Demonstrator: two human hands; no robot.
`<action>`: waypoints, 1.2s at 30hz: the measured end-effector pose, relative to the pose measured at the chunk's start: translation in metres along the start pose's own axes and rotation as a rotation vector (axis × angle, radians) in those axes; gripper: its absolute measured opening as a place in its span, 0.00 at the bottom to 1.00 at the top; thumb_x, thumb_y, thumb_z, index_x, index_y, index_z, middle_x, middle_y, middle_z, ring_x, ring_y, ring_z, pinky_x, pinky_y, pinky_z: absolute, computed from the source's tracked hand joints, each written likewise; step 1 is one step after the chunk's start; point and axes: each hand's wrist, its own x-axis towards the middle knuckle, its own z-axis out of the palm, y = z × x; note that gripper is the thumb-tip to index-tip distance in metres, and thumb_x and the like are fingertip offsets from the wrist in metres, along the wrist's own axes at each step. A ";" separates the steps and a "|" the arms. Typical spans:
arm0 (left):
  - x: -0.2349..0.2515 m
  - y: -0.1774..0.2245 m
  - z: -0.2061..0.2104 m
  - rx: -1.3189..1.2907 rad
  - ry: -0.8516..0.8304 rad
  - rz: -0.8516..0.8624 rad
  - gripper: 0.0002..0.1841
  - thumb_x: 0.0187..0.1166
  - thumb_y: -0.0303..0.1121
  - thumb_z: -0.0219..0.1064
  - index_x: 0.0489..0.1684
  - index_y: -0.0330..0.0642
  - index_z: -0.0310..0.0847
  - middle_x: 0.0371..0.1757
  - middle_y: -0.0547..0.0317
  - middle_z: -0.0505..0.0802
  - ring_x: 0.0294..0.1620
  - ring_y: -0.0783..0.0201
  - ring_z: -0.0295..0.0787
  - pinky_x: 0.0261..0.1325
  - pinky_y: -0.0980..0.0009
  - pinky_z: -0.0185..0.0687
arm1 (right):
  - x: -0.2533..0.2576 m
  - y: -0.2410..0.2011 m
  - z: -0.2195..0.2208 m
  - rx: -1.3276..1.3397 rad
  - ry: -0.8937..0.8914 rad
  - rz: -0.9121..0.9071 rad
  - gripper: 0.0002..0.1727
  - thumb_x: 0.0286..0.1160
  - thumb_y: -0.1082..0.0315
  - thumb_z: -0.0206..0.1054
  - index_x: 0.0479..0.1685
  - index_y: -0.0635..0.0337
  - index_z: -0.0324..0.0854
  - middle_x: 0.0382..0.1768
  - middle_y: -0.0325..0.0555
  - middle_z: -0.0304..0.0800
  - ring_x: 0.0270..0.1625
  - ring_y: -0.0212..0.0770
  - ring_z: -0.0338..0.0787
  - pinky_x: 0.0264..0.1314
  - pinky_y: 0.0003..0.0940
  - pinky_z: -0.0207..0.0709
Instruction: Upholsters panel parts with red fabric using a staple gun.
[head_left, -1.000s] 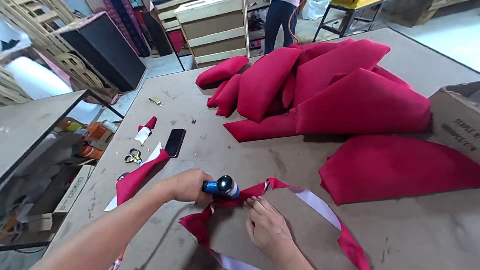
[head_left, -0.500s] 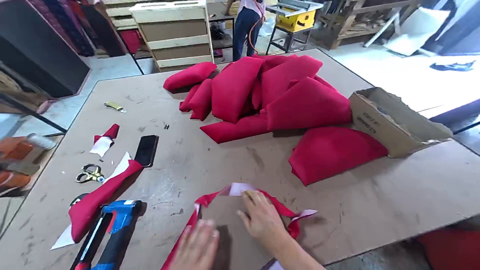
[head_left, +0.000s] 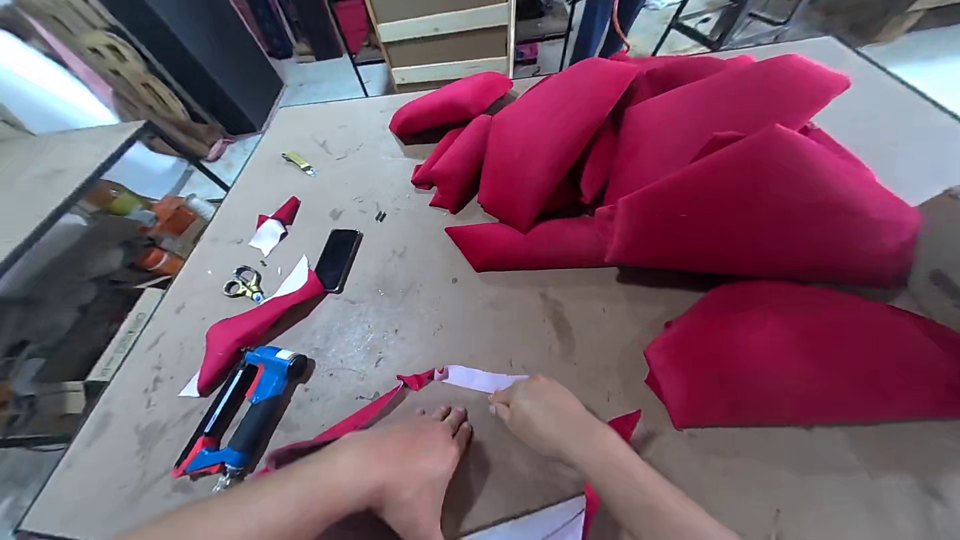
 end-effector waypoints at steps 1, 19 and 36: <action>0.000 0.000 -0.014 0.014 -0.045 0.011 0.67 0.55 0.67 0.81 0.92 0.29 0.50 0.94 0.32 0.55 0.93 0.35 0.51 0.87 0.37 0.58 | 0.008 0.004 -0.010 0.006 0.028 -0.009 0.27 0.91 0.46 0.48 0.65 0.53 0.87 0.64 0.56 0.90 0.71 0.60 0.85 0.71 0.66 0.75; 0.000 0.031 0.124 -0.050 0.618 -0.136 0.65 0.47 0.60 0.86 0.91 0.36 0.57 0.95 0.40 0.54 0.96 0.41 0.46 0.91 0.32 0.43 | 0.058 -0.002 0.002 0.001 0.151 -0.115 0.18 0.87 0.59 0.56 0.58 0.58 0.87 0.60 0.54 0.90 0.69 0.55 0.87 0.70 0.58 0.79; 0.021 0.018 0.001 -0.124 -0.011 -0.143 0.72 0.50 0.63 0.86 0.96 0.38 0.41 0.98 0.43 0.44 0.96 0.36 0.38 0.86 0.26 0.48 | 0.063 0.002 -0.005 0.077 0.100 -0.062 0.16 0.86 0.58 0.59 0.51 0.55 0.90 0.51 0.52 0.93 0.61 0.53 0.91 0.64 0.56 0.82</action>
